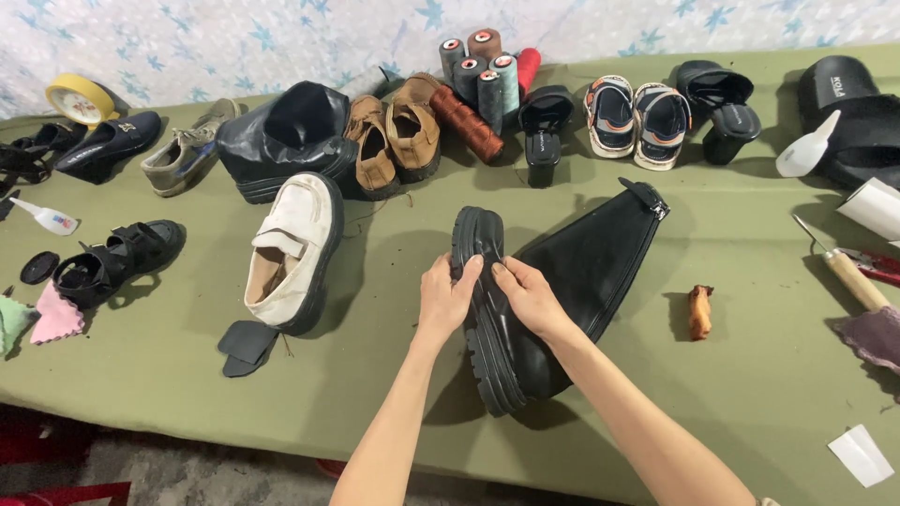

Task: The person cleans a black leather boot with a cloth, then applies a white liquid from a bottle to the sole and presses the sole to the boot.

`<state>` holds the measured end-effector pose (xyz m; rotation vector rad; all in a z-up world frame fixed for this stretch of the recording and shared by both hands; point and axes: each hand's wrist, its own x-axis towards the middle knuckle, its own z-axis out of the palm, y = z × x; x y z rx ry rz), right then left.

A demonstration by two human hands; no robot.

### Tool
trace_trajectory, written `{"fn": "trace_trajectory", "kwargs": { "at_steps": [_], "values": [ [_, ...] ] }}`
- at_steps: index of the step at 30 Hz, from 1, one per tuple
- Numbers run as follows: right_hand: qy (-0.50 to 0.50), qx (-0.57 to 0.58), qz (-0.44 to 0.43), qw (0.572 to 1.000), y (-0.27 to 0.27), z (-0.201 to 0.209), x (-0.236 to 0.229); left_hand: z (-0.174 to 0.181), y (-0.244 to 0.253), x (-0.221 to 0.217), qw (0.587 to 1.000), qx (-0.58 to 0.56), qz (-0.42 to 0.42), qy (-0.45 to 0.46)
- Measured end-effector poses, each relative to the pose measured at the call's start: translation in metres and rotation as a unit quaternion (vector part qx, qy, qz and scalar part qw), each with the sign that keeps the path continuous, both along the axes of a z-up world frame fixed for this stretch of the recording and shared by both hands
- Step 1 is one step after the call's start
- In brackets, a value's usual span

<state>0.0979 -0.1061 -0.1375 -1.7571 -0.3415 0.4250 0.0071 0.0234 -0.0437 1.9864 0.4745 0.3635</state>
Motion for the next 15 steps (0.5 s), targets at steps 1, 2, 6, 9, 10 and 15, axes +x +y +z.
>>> {"fn": "trace_trajectory", "kwargs": {
  "at_steps": [1,2,6,9,10,15],
  "values": [
    [-0.001,0.001,0.0,1.0,0.001,0.003,-0.001,0.0,0.001,0.0,1.0,0.001,0.0,-0.001],
    [-0.019,-0.006,-0.01,1.0,0.001,0.007,-0.003,0.001,0.003,-0.001,1.0,0.004,-0.002,-0.003],
    [-0.091,-0.029,-0.022,0.995,-0.005,0.063,-0.03,-0.002,0.008,-0.007,1.0,0.002,-0.005,0.002],
    [-0.118,-0.08,-0.023,0.99,0.001,0.04,-0.019,-0.015,0.015,-0.005,1.0,-0.016,-0.002,0.008],
    [-0.12,-0.079,-0.024,0.989,-0.008,0.052,-0.022,-0.015,0.015,-0.007,1.0,-0.016,-0.003,0.006],
    [-0.543,-0.335,-0.063,0.767,-0.066,0.071,-0.02,-0.013,0.023,-0.016,0.998,-0.057,-0.021,-0.01]
  ]
}}
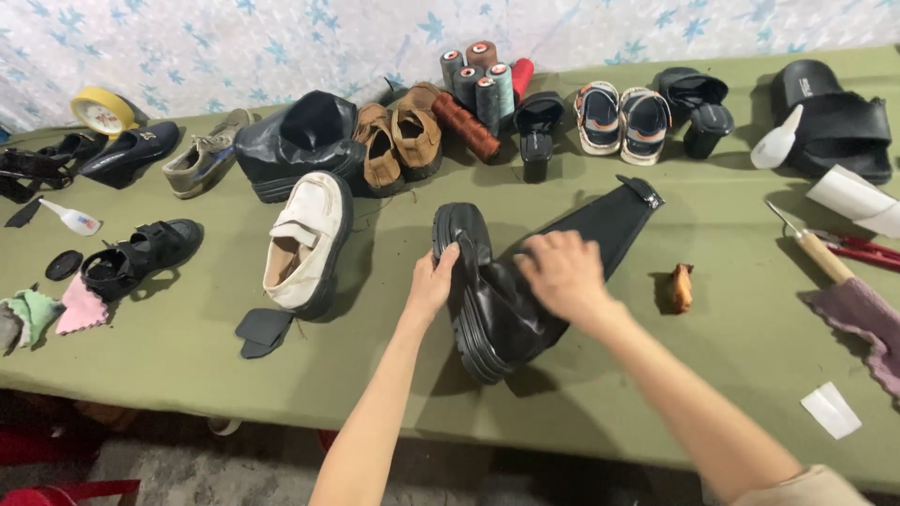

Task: The person cleans a black leather boot with a cloth, then applies a white liquid from a bottle to the sole and presses the sole to the boot.

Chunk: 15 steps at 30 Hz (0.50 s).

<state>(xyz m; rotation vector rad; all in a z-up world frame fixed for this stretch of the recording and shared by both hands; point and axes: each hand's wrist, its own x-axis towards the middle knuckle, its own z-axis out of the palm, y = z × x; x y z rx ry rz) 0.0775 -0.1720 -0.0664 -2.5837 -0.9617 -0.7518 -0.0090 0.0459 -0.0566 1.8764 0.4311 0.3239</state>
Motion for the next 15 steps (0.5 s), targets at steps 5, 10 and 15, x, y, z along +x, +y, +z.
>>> {"fn": "trace_trajectory", "kwargs": {
  "at_steps": [5,10,15],
  "values": [
    [0.11,-0.155,-0.056,0.98,-0.079,0.001,0.005,0.002,0.004,0.016,0.999,0.041,-0.01,0.026],
    [0.148,-0.215,-0.051,0.964,-0.118,-0.014,-0.027,0.07,-0.026,0.039,0.985,0.161,-0.067,-0.003],
    [0.069,-0.245,-0.039,0.966,-0.116,-0.031,-0.011,0.078,-0.016,0.072,0.934,0.317,-0.164,0.005]
  ]
}}
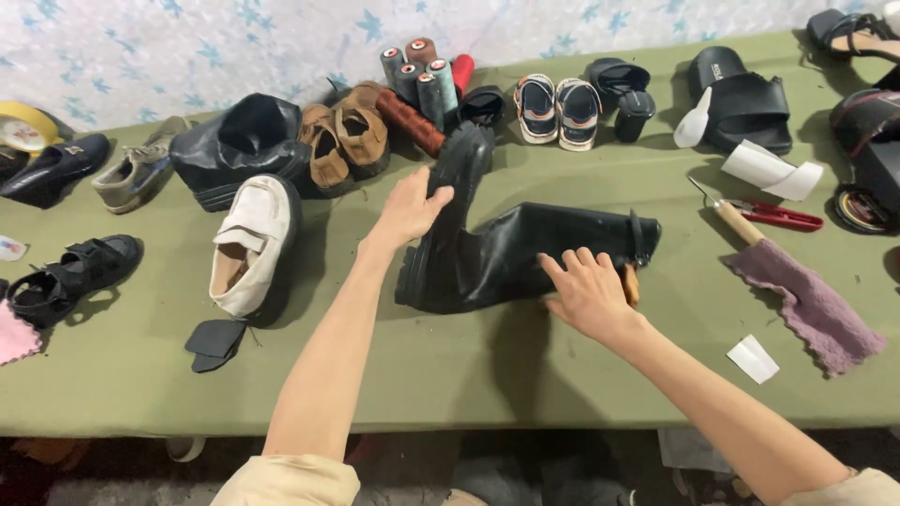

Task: The person cleans a black leather boot with a cloth, then applies a white liquid from a bottle to the sole and presses the sole to the boot.

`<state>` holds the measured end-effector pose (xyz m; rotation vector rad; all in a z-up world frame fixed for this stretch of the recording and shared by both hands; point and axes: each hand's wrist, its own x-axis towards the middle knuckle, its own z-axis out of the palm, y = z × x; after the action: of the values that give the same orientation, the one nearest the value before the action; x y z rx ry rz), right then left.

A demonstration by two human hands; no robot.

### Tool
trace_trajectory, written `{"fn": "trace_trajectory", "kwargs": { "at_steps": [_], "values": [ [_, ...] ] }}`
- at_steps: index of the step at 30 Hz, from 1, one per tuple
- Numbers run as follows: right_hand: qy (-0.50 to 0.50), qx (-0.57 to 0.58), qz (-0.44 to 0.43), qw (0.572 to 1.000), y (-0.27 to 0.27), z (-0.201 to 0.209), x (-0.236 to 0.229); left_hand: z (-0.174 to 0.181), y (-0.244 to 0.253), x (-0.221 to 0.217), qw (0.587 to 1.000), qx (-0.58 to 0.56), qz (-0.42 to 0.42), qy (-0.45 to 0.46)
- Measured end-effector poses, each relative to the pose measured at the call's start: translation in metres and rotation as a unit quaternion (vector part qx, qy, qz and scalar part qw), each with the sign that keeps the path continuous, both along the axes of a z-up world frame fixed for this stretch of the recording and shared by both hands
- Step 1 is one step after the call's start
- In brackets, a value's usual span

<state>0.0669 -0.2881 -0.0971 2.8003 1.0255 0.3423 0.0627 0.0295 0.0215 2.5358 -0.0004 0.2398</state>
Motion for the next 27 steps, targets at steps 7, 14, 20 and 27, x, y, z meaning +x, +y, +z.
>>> {"fn": "trace_trajectory", "kwargs": {
  "at_steps": [7,14,20,27],
  "values": [
    [-0.073,0.034,0.115,0.99,0.009,-0.018,0.0,-0.034,0.01,0.043,0.998,-0.061,-0.027,-0.015],
    [0.116,0.058,0.113,0.985,0.015,0.05,-0.02,-0.069,-0.017,0.052,0.994,-0.088,0.046,0.041],
    [0.068,0.232,0.049,0.969,0.055,0.066,0.018,-0.065,-0.034,0.038,0.994,-0.049,0.086,0.047],
    [-0.095,0.274,0.088,0.953,0.078,0.007,0.042,-0.047,-0.03,0.025,0.993,-0.106,0.036,0.04]
  ]
}}
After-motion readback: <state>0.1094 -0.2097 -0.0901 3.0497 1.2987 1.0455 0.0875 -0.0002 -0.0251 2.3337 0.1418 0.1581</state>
